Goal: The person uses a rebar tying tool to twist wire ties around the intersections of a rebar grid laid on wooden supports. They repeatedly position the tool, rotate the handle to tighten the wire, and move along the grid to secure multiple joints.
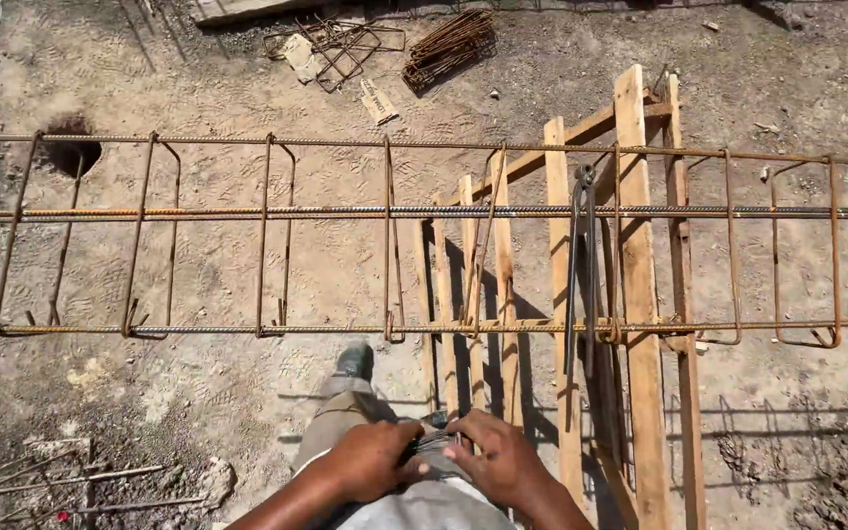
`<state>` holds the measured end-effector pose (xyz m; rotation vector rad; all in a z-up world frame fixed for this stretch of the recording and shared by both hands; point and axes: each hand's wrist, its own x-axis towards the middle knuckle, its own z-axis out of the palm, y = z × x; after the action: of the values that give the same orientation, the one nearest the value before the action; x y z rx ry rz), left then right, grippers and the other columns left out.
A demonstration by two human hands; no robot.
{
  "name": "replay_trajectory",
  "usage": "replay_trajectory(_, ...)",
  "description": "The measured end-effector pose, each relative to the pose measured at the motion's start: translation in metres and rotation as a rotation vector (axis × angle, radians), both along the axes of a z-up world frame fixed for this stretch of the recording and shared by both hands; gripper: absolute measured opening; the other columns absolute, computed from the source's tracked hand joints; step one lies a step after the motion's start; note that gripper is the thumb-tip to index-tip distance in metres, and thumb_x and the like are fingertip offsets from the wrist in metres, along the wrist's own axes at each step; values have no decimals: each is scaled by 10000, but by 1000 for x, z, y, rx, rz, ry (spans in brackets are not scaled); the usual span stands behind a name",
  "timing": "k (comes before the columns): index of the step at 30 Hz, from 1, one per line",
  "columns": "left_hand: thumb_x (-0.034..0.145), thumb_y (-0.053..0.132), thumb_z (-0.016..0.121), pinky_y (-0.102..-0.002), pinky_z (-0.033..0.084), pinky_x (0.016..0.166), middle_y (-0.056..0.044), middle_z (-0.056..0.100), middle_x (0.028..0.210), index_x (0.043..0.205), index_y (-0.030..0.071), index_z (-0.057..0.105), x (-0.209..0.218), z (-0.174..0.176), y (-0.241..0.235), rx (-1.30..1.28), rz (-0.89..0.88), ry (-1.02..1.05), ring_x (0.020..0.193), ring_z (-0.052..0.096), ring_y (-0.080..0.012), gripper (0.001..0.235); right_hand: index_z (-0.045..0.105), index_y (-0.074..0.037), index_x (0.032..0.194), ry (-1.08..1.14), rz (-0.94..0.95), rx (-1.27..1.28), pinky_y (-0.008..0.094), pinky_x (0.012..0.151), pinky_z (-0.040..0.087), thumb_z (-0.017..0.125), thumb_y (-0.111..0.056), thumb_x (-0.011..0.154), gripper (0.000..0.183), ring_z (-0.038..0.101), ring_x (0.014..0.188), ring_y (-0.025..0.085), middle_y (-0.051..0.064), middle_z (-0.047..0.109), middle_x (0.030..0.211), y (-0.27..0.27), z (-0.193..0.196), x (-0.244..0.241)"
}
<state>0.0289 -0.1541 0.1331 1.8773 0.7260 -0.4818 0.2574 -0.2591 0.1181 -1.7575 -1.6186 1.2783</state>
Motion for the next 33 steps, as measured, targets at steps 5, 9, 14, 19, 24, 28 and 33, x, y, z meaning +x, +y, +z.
replay_trajectory(5, 986, 601, 631, -543, 439, 615, -188, 678, 846, 1060, 103, 599, -16, -25, 26, 115, -71, -113, 766, 640, -411, 504, 742, -143, 959, -269, 187, 303, 395, 729, 465, 614, -420, 1016, 312, 640, 783, 254, 13, 721, 870, -8, 0, 0)
replay_trajectory(9, 973, 580, 629, -592, 446, 627, -266, 657, 880, 1055, 104, 545, -25, -28, 42, 142, -73, -126, 808, 623, -513, 491, 772, -156, 848, -422, -52, 468, 390, 661, 450, 697, -300, 949, 192, 690, 687, 223, -1, 787, 817, -11, -1, -31)
replay_trajectory(14, 1028, 474, 560, -310, 277, 482, 27, 421, 647, 866, 150, 458, -26, -27, 84, -275, 1235, -404, 556, 369, -119, 376, 721, -89, 744, -164, -215, 459, 321, 487, 436, 784, -194, 902, 200, 592, 508, 144, 31, 689, 619, -24, -15, -65)
replay_trajectory(19, 1048, 409, 549, -282, 380, 581, -21, 486, 777, 978, 137, 454, 21, -18, 125, -677, 1702, -932, 651, 453, -150, 296, 539, -62, 1337, 96, -327, 505, 373, 799, 609, 691, -513, 890, 653, 732, 1002, 261, 158, 637, 1248, -18, -20, -86)
replay_trajectory(24, 1053, 179, 530, -429, 528, 709, -174, 675, 863, 1259, 5, 368, 62, 5, 66, -1072, 1685, -813, 746, 654, -299, 315, 136, -218, 1649, 116, -382, 729, 637, 1233, 325, 556, -639, 1005, 876, 278, 1554, 376, 162, 195, 1708, 30, 15, -80)
replay_trajectory(28, 963, 456, 548, -363, 570, 787, -173, 695, 1096, 1596, 127, 158, 58, -13, 10, -1249, 1057, -449, 885, 744, -244, 812, 626, -21, 1106, 0, -591, 728, 439, 1074, 497, 373, -426, 1110, 477, 630, 1153, 286, 147, 670, 1162, 45, 33, -67)
replay_trajectory(33, 1018, 435, 591, -466, 415, 549, -105, 694, 742, 862, 140, 628, 4, -37, 56, 73, 350, -364, 630, 646, -317, 337, 558, -148, 1435, 374, -815, 53, 245, 465, 314, 589, -426, 962, 550, 395, 490, 72, -37, 523, 597, 14, -6, -39)
